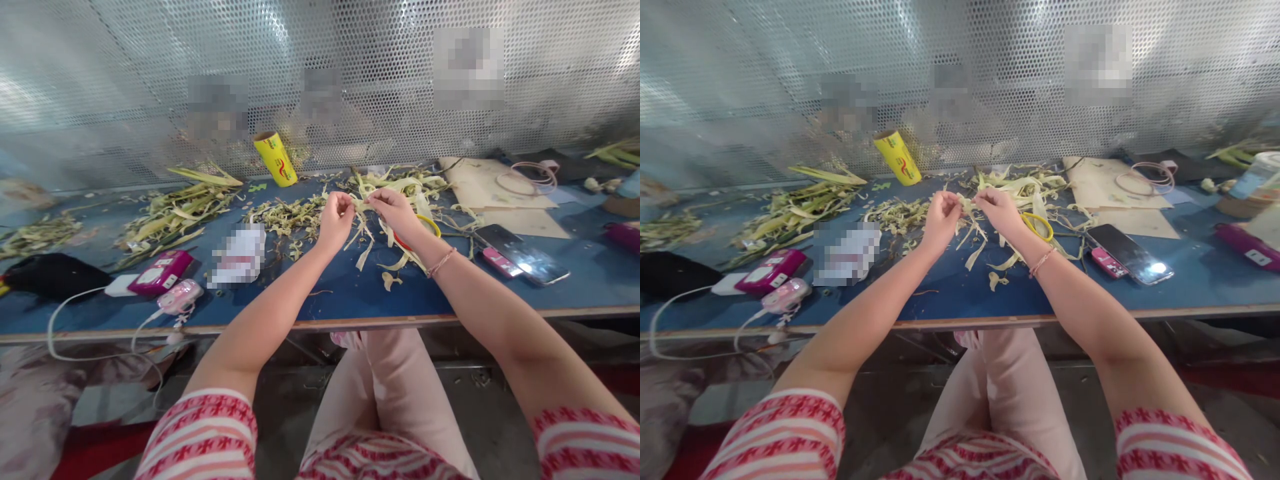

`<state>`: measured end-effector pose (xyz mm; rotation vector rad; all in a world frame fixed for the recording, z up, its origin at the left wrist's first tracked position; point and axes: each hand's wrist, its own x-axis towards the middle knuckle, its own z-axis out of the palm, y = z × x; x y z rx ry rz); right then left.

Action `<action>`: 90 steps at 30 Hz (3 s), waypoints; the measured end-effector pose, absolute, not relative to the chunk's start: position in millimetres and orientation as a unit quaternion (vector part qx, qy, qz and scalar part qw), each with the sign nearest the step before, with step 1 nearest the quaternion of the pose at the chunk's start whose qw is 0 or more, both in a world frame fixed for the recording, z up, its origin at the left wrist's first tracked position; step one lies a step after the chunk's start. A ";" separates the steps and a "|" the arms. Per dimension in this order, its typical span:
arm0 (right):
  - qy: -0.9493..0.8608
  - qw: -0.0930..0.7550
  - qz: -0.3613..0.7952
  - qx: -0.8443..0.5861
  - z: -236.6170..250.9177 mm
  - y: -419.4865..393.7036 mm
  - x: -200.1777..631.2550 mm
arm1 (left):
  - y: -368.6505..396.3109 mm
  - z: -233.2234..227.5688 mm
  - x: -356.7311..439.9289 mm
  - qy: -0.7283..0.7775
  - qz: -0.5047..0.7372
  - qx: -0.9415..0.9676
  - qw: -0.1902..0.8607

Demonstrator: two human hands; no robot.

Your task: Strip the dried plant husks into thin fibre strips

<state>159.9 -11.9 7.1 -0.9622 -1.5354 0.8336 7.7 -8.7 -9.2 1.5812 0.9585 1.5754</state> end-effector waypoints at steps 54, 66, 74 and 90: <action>-0.758 0.525 0.098 -0.374 5.1 -20.7 156.2 | -17.1 -2.1 7.4 0.373 0.593 0.619 0.354; -0.751 0.510 0.081 -0.411 3.6 -18.3 156.2 | -23.1 2.2 10.0 0.411 0.550 0.666 0.292; -0.731 0.521 0.179 -0.404 4.4 -16.6 154.3 | -17.6 -1.0 8.8 0.416 0.561 0.630 0.338; -0.755 0.474 0.207 -0.403 0.8 -16.0 156.6 | -20.6 4.0 12.2 0.384 0.593 0.486 0.515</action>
